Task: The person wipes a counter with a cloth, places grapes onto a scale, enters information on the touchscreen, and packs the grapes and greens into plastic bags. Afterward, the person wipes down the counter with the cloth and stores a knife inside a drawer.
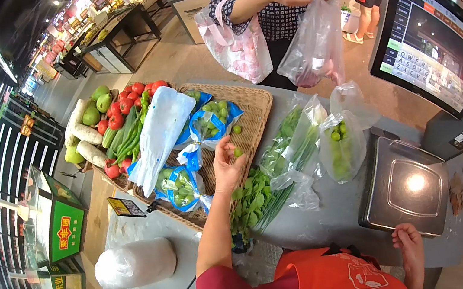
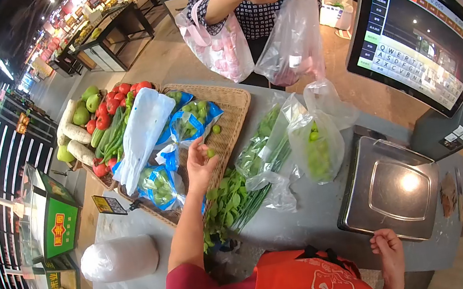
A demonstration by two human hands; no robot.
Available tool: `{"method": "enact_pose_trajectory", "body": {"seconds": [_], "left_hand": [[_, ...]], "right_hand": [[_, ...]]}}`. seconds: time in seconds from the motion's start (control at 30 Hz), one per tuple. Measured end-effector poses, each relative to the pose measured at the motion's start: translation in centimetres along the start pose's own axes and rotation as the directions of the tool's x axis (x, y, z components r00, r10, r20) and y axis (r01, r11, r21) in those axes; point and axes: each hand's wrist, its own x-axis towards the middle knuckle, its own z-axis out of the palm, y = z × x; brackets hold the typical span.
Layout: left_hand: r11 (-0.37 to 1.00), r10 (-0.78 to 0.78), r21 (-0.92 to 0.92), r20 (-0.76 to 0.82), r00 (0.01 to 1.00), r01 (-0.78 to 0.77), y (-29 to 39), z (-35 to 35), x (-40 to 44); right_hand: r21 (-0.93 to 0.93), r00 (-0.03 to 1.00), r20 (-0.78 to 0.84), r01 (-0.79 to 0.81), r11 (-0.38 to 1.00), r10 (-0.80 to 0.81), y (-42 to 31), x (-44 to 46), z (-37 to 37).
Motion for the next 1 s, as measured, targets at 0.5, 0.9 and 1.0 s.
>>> {"method": "enact_pose_trajectory", "body": {"seconds": [0.5,0.9,1.0], "left_hand": [[0.988,-0.008,0.147,-0.175,0.984,0.034,3.8,3.0,-10.3],[0.596,-0.228,0.187,-0.893,0.388,0.781,-6.1,8.9,-53.5],[0.425,-0.204,-0.037,-0.977,0.057,0.904,-4.0,10.8,-66.2]], "right_hand": [[-0.141,0.954,0.298,0.046,0.989,-0.002,-0.8,1.7,0.5],[-0.39,0.536,0.795,0.092,0.916,0.284,1.3,4.5,2.3],[-0.424,0.433,0.845,0.186,0.886,0.314,1.0,3.6,4.3]]}}
